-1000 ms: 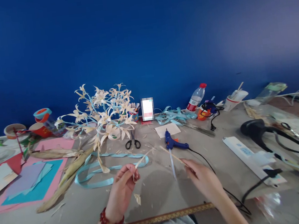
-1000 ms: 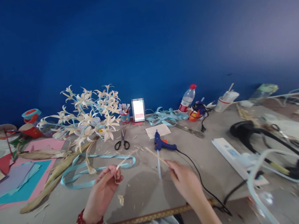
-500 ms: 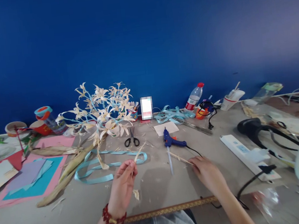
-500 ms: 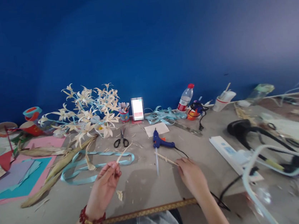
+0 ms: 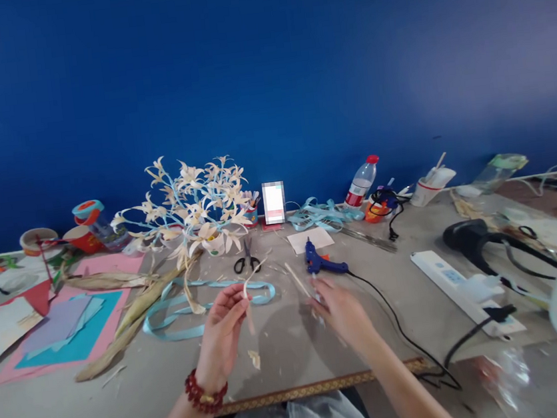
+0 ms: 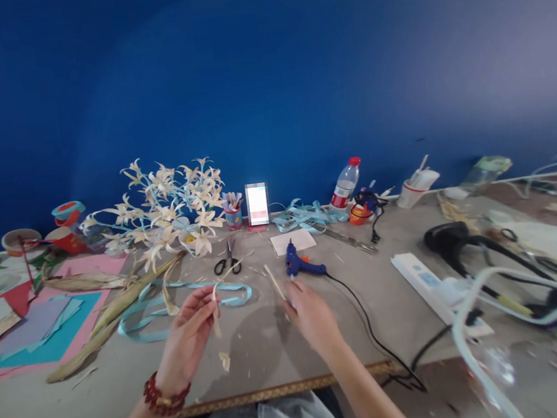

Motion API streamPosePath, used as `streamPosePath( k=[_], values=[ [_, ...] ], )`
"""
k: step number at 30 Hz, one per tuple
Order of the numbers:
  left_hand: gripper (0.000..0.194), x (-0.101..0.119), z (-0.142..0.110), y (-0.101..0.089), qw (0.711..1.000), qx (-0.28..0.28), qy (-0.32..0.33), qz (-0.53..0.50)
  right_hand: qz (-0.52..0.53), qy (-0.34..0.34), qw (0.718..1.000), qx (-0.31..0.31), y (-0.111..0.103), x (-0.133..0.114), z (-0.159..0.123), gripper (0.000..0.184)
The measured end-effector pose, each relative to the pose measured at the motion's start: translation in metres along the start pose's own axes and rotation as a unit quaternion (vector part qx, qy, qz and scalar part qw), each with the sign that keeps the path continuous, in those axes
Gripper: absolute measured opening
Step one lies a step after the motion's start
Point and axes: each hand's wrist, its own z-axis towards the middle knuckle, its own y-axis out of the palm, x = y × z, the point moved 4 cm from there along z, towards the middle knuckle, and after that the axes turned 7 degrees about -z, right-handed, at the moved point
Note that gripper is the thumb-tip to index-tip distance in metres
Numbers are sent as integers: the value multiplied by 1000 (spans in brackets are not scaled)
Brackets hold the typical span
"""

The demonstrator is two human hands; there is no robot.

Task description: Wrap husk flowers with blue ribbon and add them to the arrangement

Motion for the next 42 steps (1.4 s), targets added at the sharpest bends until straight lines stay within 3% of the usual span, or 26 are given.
streamPosePath(
  k=[3,7,10,13,16,20,23,25,27,32,37,42],
  values=[
    [30,7,0,4,999,2,33,29,79,-46,996,7,-1,-36,14,20],
    [32,11,2,6,996,9,70,50,301,-64,947,-99,17,-78,12,17],
    [34,9,1,4,996,9,77,33,412,-16,901,-133,36,-92,6,20],
    [30,4,-4,-1,998,1,52,-31,436,1,889,-138,42,-92,3,23],
    [20,-4,-14,-4,997,-36,-8,-66,404,-39,900,-158,38,-92,4,19],
    [10,-9,-24,-8,995,-70,-66,5,339,-114,914,-190,31,-93,6,16],
    [8,-6,-22,-14,997,-46,-51,40,292,-166,919,-205,29,-92,19,27],
    [10,0,-17,-19,998,-15,-16,53,204,-179,944,-187,31,-88,40,34],
    [13,5,-12,-24,998,17,19,56,57,-142,977,-151,37,-80,68,33],
    [18,11,-5,-22,996,43,58,59,-55,-61,988,-134,69,-76,129,26],
    [20,12,-5,-22,995,46,57,66,-121,-18,980,-160,97,-75,152,30],
    [19,12,0,-25,997,22,41,55,-130,10,981,-145,81,-57,157,21]
  ],
)
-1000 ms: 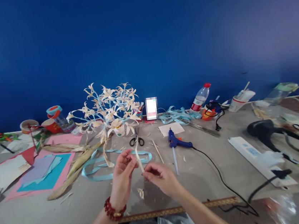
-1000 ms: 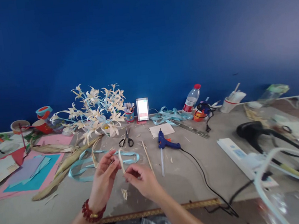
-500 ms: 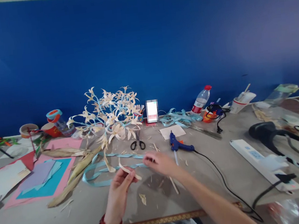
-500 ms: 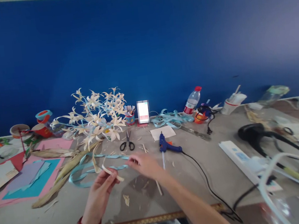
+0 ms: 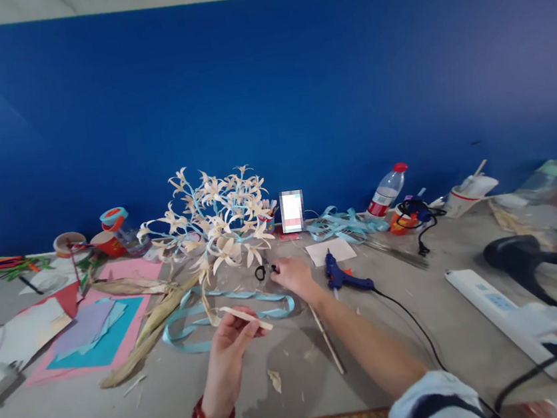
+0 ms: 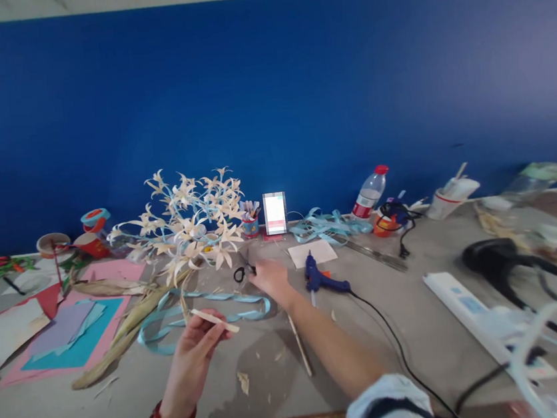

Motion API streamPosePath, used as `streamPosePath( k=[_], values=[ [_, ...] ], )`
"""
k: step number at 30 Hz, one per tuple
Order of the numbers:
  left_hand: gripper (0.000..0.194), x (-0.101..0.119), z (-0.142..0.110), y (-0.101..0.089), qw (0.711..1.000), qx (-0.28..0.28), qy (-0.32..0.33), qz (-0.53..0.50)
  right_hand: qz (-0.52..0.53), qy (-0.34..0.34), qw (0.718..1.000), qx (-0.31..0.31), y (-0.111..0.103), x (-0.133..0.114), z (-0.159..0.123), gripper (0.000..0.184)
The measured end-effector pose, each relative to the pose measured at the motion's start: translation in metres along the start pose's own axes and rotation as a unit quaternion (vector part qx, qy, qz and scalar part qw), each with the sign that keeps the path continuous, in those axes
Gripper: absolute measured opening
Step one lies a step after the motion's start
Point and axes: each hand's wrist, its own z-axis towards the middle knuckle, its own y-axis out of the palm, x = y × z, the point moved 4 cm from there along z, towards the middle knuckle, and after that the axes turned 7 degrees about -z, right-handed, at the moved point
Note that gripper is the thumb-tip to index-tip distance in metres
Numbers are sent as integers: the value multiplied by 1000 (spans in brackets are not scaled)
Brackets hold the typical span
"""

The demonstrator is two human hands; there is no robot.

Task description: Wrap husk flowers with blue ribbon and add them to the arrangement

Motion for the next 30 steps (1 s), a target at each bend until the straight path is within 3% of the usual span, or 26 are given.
streamPosePath(
  k=[5,10,13,18,24,30],
  values=[
    [11,2,11,6,999,-10,-14,-37,25,-30,997,59,-24,21,-47,14],
    [9,-4,14,29,995,-79,-53,17,64,-72,986,133,-26,20,-110,10],
    [9,-14,12,39,994,-91,-54,37,98,-104,972,187,-24,16,-132,8],
    [9,-22,7,44,993,-96,-42,47,151,-132,957,209,-26,12,-145,8],
    [10,-18,8,42,994,-74,20,79,207,-127,951,192,-26,7,-151,12],
    [11,-21,5,40,999,-42,-28,10,348,-87,924,129,-11,8,-151,36]
  ],
)
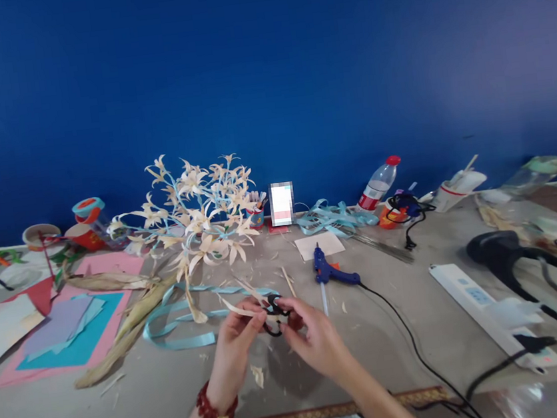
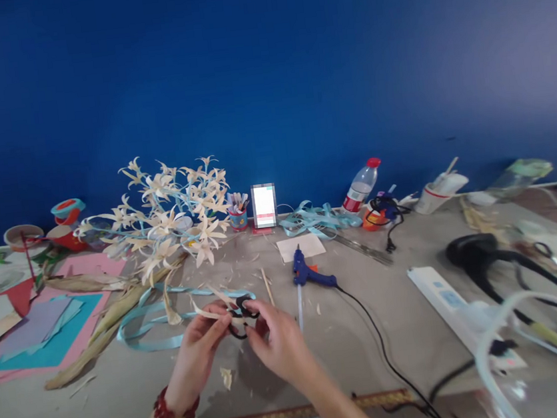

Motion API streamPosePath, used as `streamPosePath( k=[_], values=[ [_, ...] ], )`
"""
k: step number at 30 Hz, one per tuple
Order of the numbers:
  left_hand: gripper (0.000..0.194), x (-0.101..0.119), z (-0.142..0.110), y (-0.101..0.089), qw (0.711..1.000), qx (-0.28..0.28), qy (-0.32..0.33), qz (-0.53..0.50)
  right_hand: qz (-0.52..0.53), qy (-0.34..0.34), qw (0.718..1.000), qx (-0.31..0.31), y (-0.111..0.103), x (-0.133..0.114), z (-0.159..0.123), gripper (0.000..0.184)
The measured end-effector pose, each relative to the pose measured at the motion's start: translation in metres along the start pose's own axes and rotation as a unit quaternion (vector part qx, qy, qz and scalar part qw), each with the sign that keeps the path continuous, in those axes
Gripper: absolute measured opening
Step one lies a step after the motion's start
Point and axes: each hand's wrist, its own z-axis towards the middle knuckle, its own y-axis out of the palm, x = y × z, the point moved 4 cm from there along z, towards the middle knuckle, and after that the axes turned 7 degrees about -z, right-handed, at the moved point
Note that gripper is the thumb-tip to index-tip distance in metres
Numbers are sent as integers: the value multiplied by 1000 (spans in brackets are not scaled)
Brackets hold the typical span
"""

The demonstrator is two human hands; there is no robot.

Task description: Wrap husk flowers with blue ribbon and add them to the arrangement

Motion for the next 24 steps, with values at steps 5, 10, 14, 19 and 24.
streamPosePath(
  k=[5,10,14,19,24],
  values=[
    [10,5,-5,0,997,0,-23,-72,186,117,975,-26,10,22,-1,23],
    [11,11,-4,-4,994,35,9,-105,379,199,897,-109,20,23,-18,43],
    [12,13,-2,0,994,32,11,-108,427,195,864,-180,21,6,-31,55],
    [14,13,-2,5,996,13,3,-93,435,202,858,-187,23,0,-30,58],
    [13,16,-5,4,996,14,4,-84,433,194,856,-204,25,2,-29,59]
  ],
)
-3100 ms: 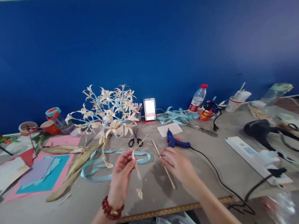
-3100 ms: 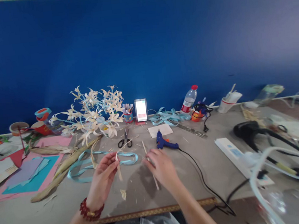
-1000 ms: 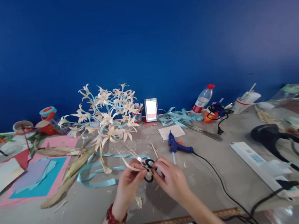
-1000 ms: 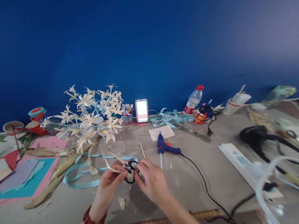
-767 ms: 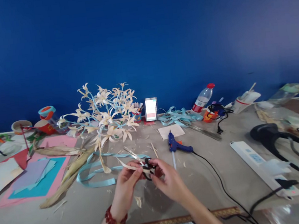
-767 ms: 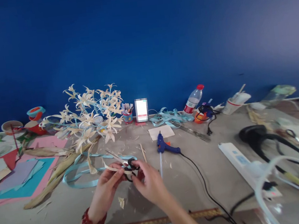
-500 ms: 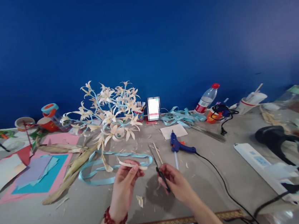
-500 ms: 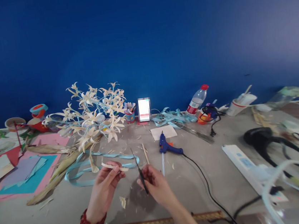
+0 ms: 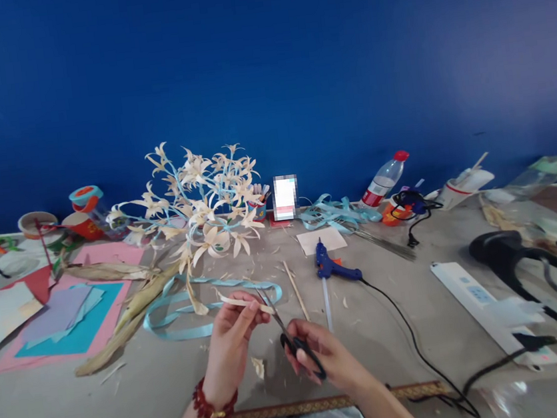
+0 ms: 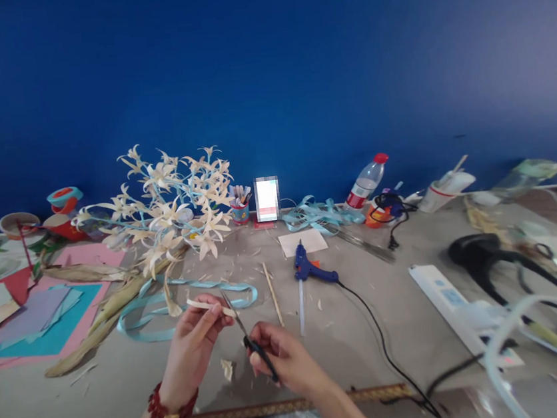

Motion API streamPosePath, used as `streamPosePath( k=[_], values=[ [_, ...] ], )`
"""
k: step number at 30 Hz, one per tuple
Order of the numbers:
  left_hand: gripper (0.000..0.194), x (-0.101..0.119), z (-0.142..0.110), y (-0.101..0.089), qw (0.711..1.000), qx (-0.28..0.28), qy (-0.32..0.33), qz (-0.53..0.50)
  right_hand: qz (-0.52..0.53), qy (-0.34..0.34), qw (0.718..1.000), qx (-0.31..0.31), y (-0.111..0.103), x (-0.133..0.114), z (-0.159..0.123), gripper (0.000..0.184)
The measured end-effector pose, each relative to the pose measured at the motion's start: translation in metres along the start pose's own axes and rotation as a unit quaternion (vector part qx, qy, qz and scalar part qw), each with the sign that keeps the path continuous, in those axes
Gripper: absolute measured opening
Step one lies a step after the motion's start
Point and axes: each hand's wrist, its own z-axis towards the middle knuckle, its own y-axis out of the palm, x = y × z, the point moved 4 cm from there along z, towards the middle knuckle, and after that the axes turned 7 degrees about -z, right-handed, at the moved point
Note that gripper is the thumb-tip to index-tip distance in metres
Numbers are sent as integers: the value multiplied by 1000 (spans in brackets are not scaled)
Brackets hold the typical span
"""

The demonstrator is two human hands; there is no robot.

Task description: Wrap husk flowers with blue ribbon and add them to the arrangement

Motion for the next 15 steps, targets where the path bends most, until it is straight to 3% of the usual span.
streamPosePath(
  k=[15],
  values=[
    [16,0,3,1,1000,6,-10,14,11,-5,1000,-17,-6,7,-3,56]
  ],
)
